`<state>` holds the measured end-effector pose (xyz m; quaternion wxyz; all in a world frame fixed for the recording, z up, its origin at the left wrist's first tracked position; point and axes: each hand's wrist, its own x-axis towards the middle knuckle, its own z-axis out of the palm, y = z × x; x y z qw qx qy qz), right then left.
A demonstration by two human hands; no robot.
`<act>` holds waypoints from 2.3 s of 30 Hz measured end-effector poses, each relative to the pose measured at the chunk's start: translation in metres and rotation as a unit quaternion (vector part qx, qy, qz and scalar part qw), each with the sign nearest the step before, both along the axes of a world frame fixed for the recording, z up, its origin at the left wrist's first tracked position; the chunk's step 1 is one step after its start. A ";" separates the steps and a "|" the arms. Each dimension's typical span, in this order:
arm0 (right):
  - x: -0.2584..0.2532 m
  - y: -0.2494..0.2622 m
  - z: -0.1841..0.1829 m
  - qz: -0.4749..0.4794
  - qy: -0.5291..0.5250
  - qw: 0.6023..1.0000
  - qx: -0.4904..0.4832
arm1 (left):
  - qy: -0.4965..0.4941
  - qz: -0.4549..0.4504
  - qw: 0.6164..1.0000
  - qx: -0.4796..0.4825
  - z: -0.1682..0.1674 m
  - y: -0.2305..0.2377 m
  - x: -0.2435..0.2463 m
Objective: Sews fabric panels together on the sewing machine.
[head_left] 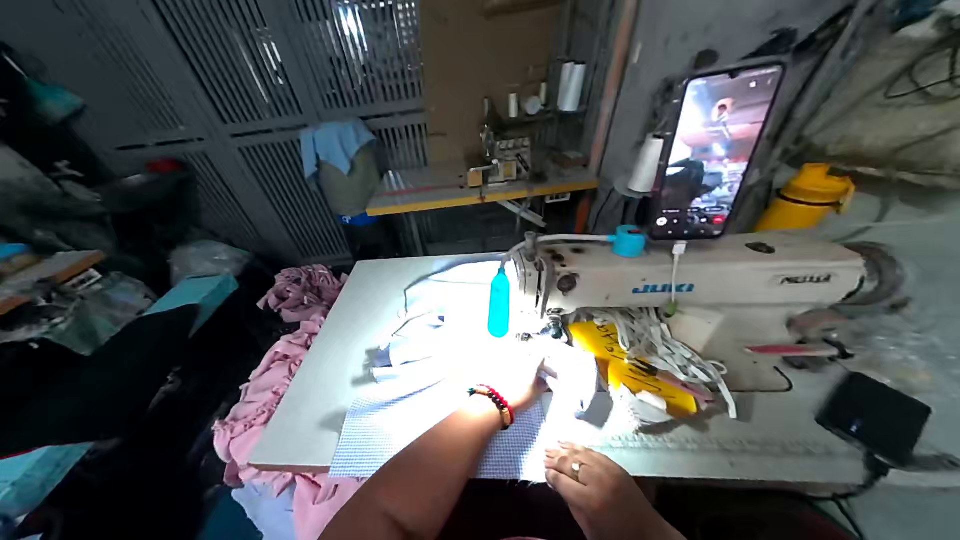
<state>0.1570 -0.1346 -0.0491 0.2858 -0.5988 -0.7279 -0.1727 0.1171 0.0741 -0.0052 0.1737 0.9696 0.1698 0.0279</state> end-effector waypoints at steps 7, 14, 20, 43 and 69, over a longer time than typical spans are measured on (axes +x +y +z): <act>0.000 -0.005 0.004 0.012 0.047 0.998 -0.036 | -0.070 -0.011 0.955 -0.289 0.012 -0.009 0.015; -0.002 -0.006 -0.008 0.001 0.025 1.000 -0.008 | -0.035 0.118 0.978 -0.167 -0.008 0.002 -0.053; -0.003 -0.005 0.000 0.013 0.019 0.999 -0.025 | 0.013 0.031 0.999 -0.033 -0.022 0.001 -0.053; 0.019 0.017 0.003 0.007 -0.038 0.999 -0.034 | 0.063 0.078 0.992 -0.073 -0.010 0.007 -0.035; 0.067 0.067 0.008 0.024 -0.069 0.994 -0.079 | -0.066 -0.192 0.975 -0.088 -0.036 0.026 -0.057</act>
